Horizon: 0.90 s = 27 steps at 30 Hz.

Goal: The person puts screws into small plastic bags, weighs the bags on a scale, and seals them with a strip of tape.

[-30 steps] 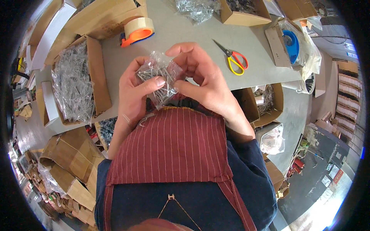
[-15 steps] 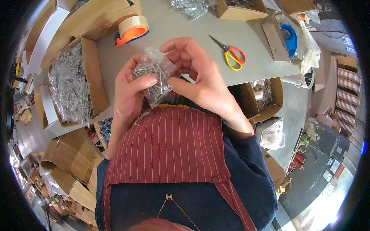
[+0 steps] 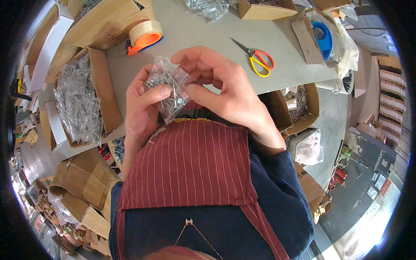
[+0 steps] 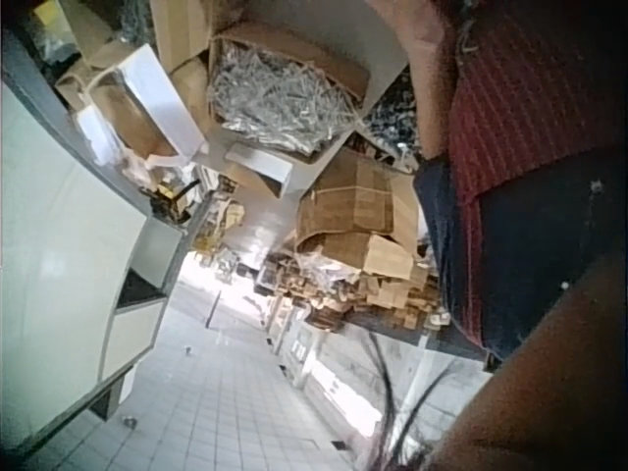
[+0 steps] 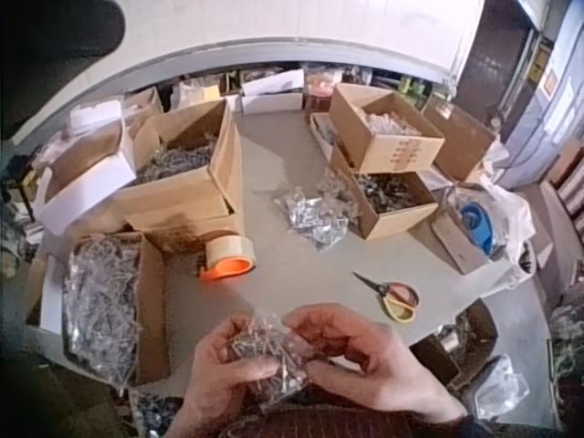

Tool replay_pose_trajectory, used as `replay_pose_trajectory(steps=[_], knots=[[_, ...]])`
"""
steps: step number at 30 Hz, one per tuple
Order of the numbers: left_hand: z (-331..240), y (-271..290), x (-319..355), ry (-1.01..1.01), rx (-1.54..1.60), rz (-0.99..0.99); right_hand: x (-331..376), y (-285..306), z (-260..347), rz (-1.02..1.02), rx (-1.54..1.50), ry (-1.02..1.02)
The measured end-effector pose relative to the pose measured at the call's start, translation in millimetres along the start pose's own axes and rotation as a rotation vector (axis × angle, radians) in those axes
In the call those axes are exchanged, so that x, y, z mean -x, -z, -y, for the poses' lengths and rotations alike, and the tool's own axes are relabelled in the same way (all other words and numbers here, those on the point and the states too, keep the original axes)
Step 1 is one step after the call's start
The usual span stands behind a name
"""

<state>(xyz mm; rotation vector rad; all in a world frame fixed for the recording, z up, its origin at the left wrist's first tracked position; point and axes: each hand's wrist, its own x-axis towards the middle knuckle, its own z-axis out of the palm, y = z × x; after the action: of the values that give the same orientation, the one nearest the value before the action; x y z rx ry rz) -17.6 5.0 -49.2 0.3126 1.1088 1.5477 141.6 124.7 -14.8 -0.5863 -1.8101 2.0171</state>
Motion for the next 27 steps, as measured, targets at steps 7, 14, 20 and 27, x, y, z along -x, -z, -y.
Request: replay_pose_trajectory(steps=[7,14,20,27], knots=[[0.7,-0.3,0.4,0.000,0.006,-0.005,-1.1,-2.5,0.4,-0.033,0.003,-0.018],[-2.3,-1.9,0.6,0.028,0.069,0.007,-3.1,-3.0,-2.2,-0.036,0.053,0.043],[-2.0,-2.7,-0.1,-0.009,0.042,0.000,-3.7,-4.4,-1.7,-0.045,-0.017,0.015],[-0.7,-1.8,-0.6,-0.019,0.039,0.014,-5.6,-4.9,-2.5,-0.057,-0.028,0.010]])
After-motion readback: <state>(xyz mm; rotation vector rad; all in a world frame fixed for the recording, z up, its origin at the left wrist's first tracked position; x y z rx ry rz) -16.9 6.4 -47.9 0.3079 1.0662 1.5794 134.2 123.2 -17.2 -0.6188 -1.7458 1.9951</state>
